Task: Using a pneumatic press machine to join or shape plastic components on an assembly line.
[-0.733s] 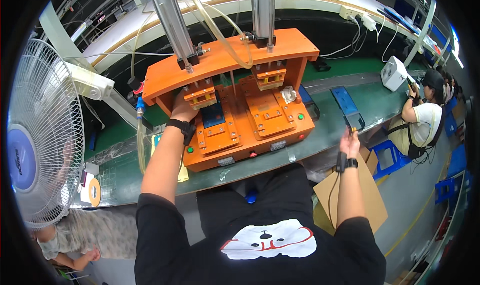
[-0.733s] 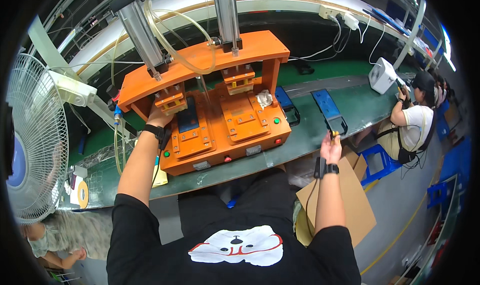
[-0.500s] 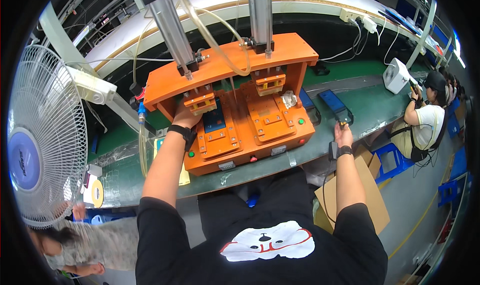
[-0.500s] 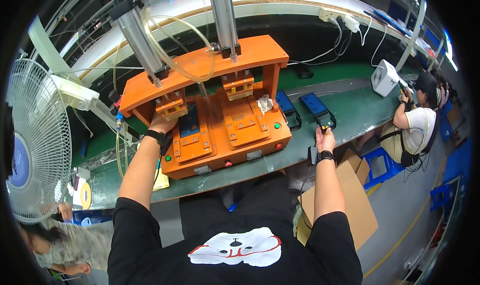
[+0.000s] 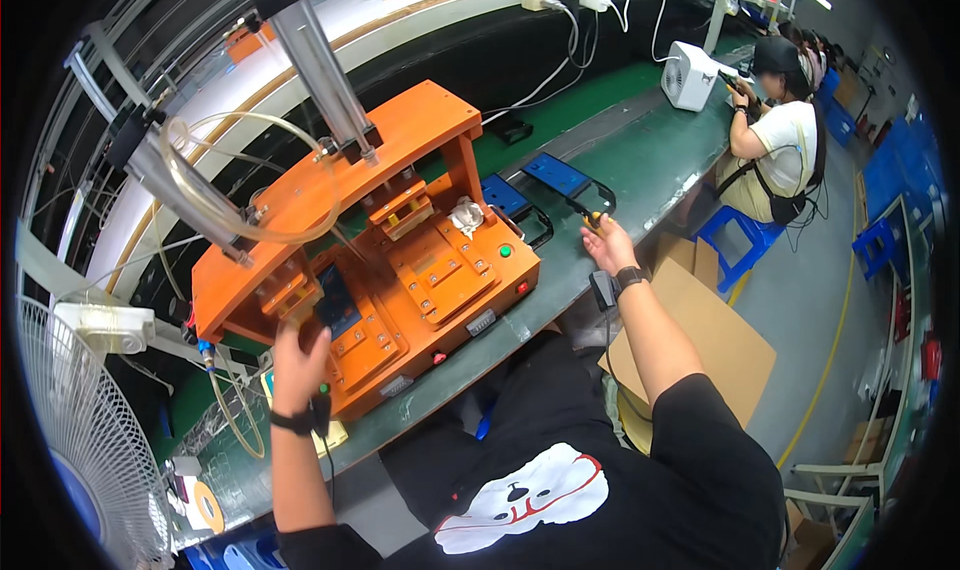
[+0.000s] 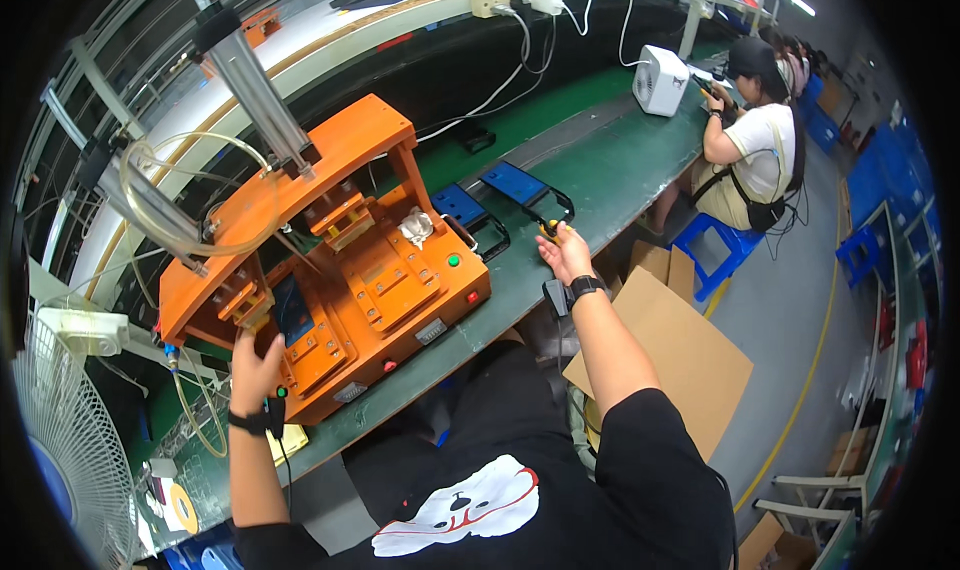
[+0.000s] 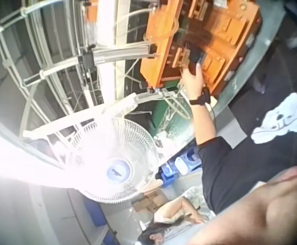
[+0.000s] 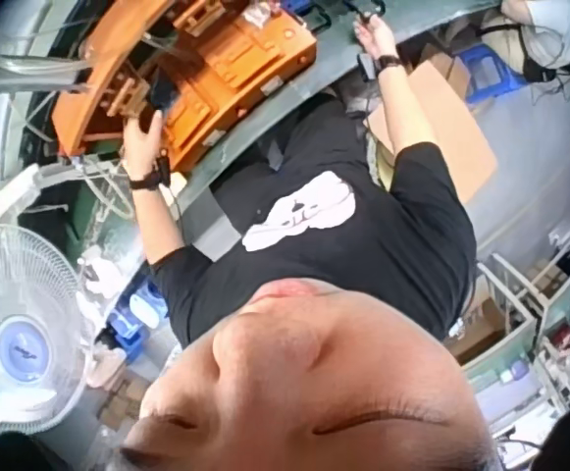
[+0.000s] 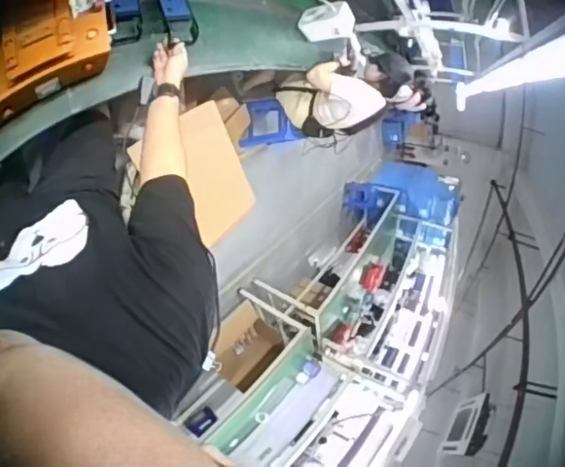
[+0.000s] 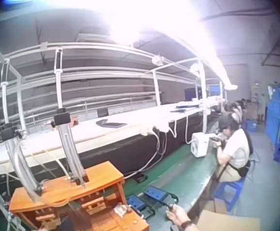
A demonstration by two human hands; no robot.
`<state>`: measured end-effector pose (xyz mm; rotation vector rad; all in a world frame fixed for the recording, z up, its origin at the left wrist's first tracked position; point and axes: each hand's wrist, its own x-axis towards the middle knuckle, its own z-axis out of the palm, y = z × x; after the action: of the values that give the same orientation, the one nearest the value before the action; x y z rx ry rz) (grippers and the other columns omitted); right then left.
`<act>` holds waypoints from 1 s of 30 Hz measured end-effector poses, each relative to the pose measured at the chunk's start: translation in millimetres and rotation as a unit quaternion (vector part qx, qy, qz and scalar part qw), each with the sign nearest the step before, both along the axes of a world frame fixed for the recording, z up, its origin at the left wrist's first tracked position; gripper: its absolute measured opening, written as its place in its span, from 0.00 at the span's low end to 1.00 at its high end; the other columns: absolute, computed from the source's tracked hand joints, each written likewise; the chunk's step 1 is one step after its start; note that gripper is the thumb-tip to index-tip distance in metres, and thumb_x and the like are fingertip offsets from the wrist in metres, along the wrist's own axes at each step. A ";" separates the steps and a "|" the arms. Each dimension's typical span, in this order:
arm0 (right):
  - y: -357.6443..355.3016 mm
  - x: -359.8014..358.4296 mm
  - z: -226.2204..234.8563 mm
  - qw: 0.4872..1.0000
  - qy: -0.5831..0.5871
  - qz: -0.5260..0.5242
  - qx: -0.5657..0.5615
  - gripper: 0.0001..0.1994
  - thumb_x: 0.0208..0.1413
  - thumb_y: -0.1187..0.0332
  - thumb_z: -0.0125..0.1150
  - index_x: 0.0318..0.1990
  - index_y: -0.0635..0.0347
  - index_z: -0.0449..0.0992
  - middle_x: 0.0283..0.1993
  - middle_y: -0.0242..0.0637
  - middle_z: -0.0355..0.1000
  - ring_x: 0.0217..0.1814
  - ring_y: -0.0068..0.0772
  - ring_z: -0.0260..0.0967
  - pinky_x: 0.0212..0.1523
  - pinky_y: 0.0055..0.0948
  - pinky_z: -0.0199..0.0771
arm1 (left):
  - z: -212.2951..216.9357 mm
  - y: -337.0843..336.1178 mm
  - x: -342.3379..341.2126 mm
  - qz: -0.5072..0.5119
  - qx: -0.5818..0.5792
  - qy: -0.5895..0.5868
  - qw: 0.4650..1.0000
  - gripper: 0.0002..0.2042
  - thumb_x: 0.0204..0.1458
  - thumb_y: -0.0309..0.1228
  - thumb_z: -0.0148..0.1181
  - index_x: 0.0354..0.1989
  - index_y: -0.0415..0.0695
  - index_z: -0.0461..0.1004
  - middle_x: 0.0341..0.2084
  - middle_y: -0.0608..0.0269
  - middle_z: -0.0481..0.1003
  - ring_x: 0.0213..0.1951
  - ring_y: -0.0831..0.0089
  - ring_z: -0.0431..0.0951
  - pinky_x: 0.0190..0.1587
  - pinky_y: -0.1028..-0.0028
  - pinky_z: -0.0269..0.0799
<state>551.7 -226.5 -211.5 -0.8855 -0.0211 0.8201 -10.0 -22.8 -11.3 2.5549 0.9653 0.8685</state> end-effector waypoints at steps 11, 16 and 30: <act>63.2 -15.3 25.0 0.943 -0.165 0.057 -0.283 0.12 0.67 0.61 0.60 0.41 0.63 0.71 0.33 0.44 0.78 0.20 0.34 0.78 0.16 0.26 0.74 | -75.4 -59.6 -15.0 0.075 -0.026 -0.251 0.965 0.19 0.65 0.28 0.53 0.62 0.35 0.69 0.64 0.48 0.65 0.67 0.54 0.66 0.70 0.60 0.58; 62.8 -36.6 24.4 0.895 -0.313 -0.068 -0.311 0.16 0.62 0.61 0.67 0.43 0.65 0.71 0.32 0.39 0.75 0.24 0.32 0.74 0.24 0.29 0.74 | -84.2 -58.7 -18.0 0.108 0.011 -0.240 0.965 0.21 0.66 0.33 0.51 0.63 0.34 0.70 0.63 0.48 0.65 0.67 0.53 0.65 0.71 0.59 0.55; 76.3 -34.4 43.0 0.670 -0.615 0.078 -0.408 0.22 0.55 0.58 0.72 0.49 0.66 0.79 0.49 0.57 0.75 0.55 0.57 0.73 0.56 0.45 0.75 | -82.5 -66.0 -10.6 0.136 0.037 -0.200 0.970 0.22 0.68 0.36 0.50 0.62 0.33 0.69 0.61 0.47 0.67 0.63 0.55 0.69 0.66 0.62 0.63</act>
<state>517.3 -150.2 -168.5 -2.2086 -1.0081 0.1823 -20.5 -88.8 -93.8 2.2004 1.1781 1.4526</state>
